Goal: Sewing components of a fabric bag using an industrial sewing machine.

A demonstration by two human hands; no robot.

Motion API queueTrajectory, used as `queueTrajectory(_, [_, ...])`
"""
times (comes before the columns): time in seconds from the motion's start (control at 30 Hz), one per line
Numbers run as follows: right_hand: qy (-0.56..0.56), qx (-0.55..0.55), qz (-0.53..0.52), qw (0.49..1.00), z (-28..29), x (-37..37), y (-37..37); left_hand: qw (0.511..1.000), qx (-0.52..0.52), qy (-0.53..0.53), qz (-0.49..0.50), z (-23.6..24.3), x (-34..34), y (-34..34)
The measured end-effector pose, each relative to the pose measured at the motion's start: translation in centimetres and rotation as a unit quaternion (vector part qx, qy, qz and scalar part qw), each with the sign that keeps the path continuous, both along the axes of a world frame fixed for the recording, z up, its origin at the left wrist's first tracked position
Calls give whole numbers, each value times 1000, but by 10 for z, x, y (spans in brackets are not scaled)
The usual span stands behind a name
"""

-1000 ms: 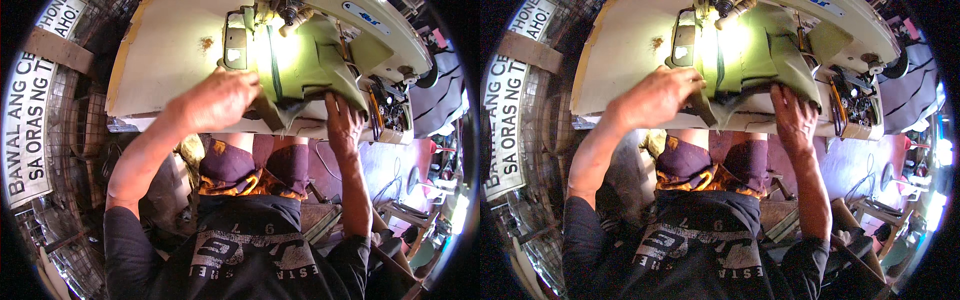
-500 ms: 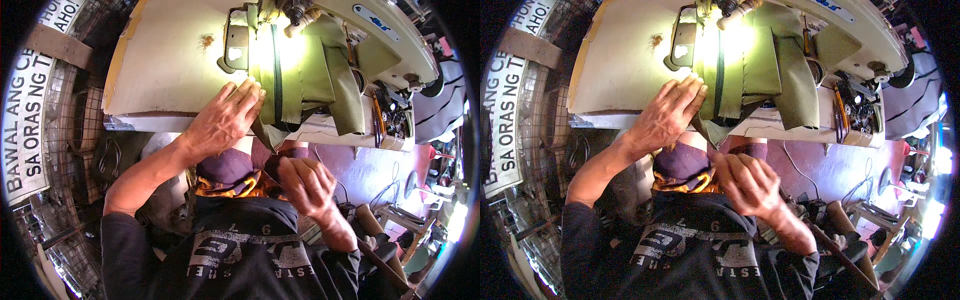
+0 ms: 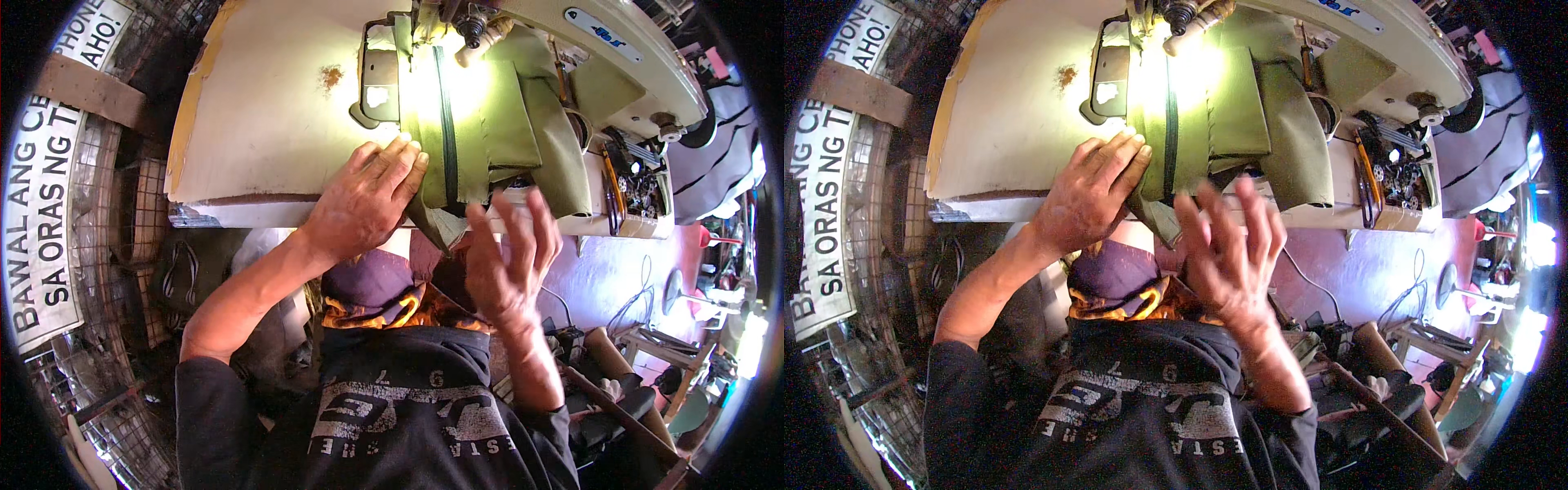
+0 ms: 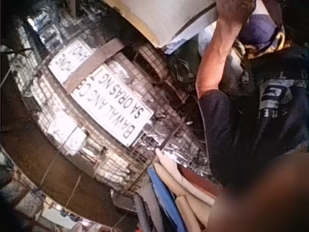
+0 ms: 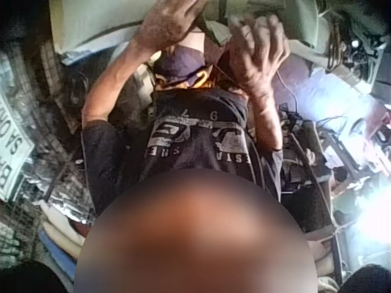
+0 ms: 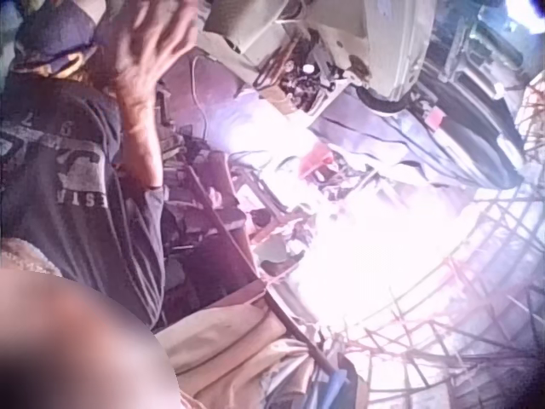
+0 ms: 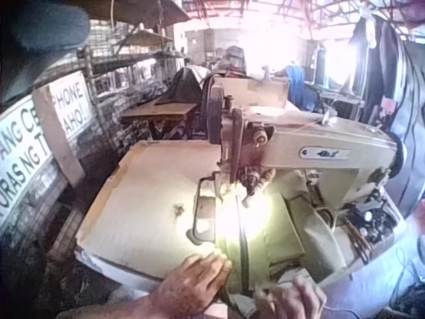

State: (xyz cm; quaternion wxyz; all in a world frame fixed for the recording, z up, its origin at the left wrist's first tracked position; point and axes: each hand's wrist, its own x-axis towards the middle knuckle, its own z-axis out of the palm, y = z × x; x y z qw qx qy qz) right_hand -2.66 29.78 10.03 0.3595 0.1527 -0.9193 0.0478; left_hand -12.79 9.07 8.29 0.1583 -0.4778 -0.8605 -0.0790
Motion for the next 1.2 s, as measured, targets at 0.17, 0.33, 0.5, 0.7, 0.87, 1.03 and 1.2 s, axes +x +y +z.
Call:
queueTrajectory(0.17, [-144,40,109,983,1,-20,31,1000,0,19,2,-1,-1,0])
queueTrajectory(0.33, [-99,26,120,987,-23,-4,36,999,-24,-22,7,3,1,-2])
queueTrajectory(0.5, [-81,17,131,988,-34,-23,37,999,-32,-33,4,8,-1,-1])
queueTrajectory(0.7, [25,-57,127,990,-47,-29,35,998,-3,-65,1,8,-4,-4])
queueTrajectory(0.87, [-76,-100,135,983,-36,-30,34,998,-4,-66,-3,6,-4,-4])
queueTrajectory(1.03, [-118,-4,159,980,-1,13,29,999,-48,4,0,3,-3,0])
queueTrajectory(1.2, [-202,49,94,974,-11,36,16,1000,-16,8,-18,1,-5,-2])
